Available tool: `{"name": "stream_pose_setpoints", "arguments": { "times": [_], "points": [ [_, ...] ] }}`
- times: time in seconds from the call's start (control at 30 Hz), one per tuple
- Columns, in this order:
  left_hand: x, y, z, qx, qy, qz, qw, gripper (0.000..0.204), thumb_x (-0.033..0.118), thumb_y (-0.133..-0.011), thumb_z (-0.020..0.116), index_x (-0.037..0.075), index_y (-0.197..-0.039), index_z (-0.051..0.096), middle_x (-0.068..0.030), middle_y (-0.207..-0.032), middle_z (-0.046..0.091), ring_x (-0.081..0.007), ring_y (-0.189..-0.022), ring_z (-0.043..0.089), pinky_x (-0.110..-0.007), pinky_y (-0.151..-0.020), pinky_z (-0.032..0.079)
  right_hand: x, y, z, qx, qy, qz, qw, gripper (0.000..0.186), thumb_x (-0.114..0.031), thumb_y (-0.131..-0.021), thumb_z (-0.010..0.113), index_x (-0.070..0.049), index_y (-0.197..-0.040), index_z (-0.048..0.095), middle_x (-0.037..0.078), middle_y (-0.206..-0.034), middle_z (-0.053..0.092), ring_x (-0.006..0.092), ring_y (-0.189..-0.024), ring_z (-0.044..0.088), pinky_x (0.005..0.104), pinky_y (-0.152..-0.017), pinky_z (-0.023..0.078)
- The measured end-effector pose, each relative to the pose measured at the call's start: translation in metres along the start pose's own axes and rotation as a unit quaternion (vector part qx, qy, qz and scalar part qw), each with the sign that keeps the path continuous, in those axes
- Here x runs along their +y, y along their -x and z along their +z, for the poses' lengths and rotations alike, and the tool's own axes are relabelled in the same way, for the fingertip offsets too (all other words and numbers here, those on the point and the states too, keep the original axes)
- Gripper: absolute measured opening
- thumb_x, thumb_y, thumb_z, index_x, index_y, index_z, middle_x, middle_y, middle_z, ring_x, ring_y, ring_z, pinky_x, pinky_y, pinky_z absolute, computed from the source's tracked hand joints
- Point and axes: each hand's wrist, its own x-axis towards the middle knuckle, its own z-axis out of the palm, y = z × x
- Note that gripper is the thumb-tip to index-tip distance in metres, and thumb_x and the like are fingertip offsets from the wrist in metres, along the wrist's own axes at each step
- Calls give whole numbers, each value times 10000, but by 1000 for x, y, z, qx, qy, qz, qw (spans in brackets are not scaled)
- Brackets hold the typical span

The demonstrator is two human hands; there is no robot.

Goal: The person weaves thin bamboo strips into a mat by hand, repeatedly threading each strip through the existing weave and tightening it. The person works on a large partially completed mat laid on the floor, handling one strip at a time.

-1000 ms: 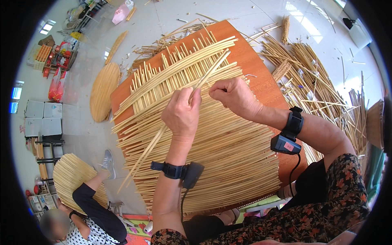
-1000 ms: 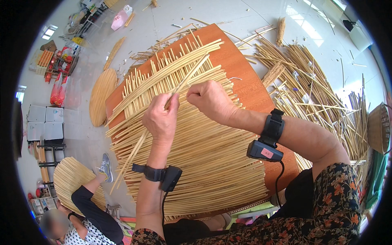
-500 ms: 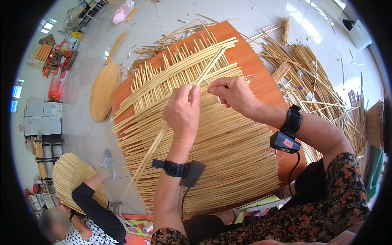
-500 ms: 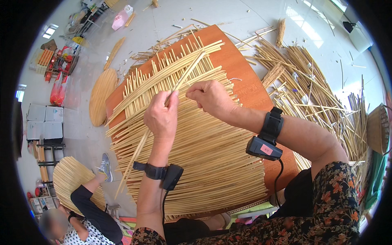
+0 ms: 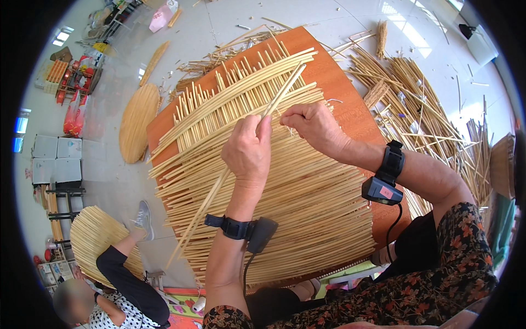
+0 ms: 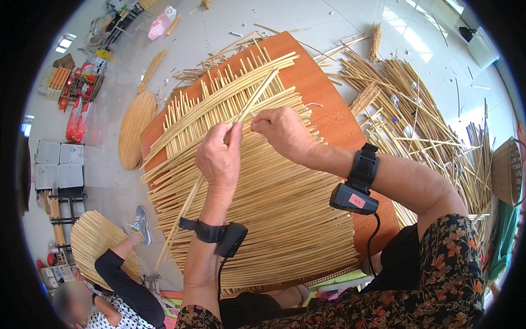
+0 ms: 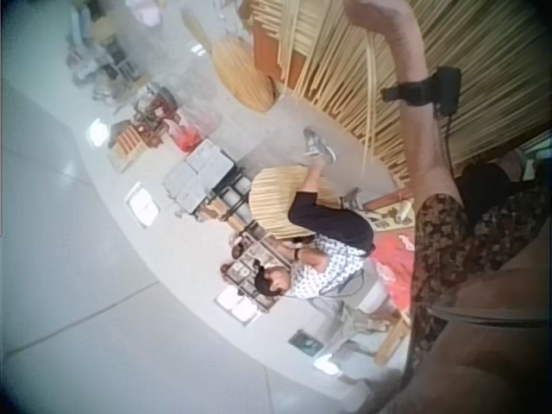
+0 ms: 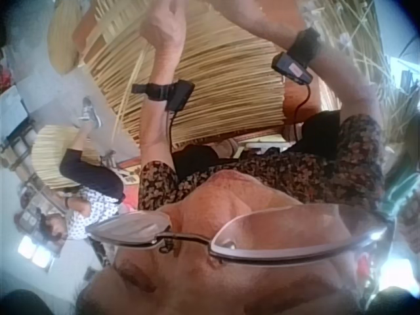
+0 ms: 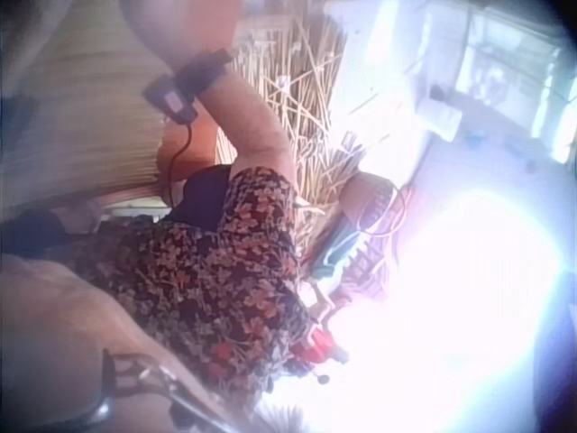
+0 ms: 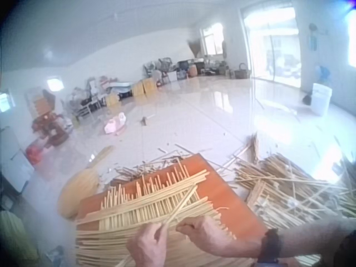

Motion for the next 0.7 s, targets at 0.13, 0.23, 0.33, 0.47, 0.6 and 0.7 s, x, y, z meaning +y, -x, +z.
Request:
{"name": "stream_pose_setpoints", "arguments": {
  "times": [0.13, 0.23, 0.33, 0.47, 0.6, 0.7],
  "points": [
    [1, 1, -1, 4, -13, 13, 1000, 240, 278, -913, 774, 118, -807, 630, -30, -745, 666, -267, -570, 630, -389, -496, 454, 0, 1, 0, -7, -11, 13, 1000, 235, -174, -956, 660, 27, -1015, 768, 112, -647, 639, 136, -614, 588, 345, -606, 512],
    [2, 2, -1, -10, -12, 9, 1000, 244, 273, -910, 776, 118, -802, 623, -30, -750, 663, -269, -565, 626, -390, -491, 451, -1, 4, -1, -11, -36, 27, 999, 227, -166, -956, 656, 22, -1009, 770, 99, -650, 636, 126, -617, 590, 341, -598, 510],
    [5, 5, -1, -20, -3, 1, 1000, 243, 269, -908, 777, 117, -801, 620, -31, -758, 662, -270, -561, 621, -392, -489, 448, -3, 5, -2, -16, -21, 33, 999, 222, -159, -954, 655, 26, -1003, 769, 95, -659, 644, 121, -621, 594, 336, -592, 510],
    [8, 9, 3, -11, 22, 8, 1000, 217, 263, -905, 779, 119, -823, 639, -35, -758, 656, -270, -559, 618, -392, -486, 443, -1, 3, -4, -20, -33, 24, 999, 217, -155, -958, 653, 19, -1000, 775, 84, -676, 655, 121, -623, 601, 326, -589, 510],
    [9, 9, 3, -7, 3, 19, 1000, 181, 260, -903, 781, 128, -856, 667, -29, -758, 653, -257, -580, 626, -386, -496, 455, 3, -1, -2, -36, -92, 79, 992, 220, -172, -991, 643, 7, -990, 771, 50, -638, 611, 115, -602, 578, 310, -561, 486],
    [6, 5, 4, 22, -30, 49, 998, 165, 257, -894, 792, 131, -882, 685, -24, -779, 659, -244, -617, 643, -379, -516, 473, 4, -3, 7, -26, -213, 127, 968, 279, -260, -1007, 661, 1, -950, 741, 25, -605, 549, 100, -577, 533, 287, -525, 441]
  ]
}}
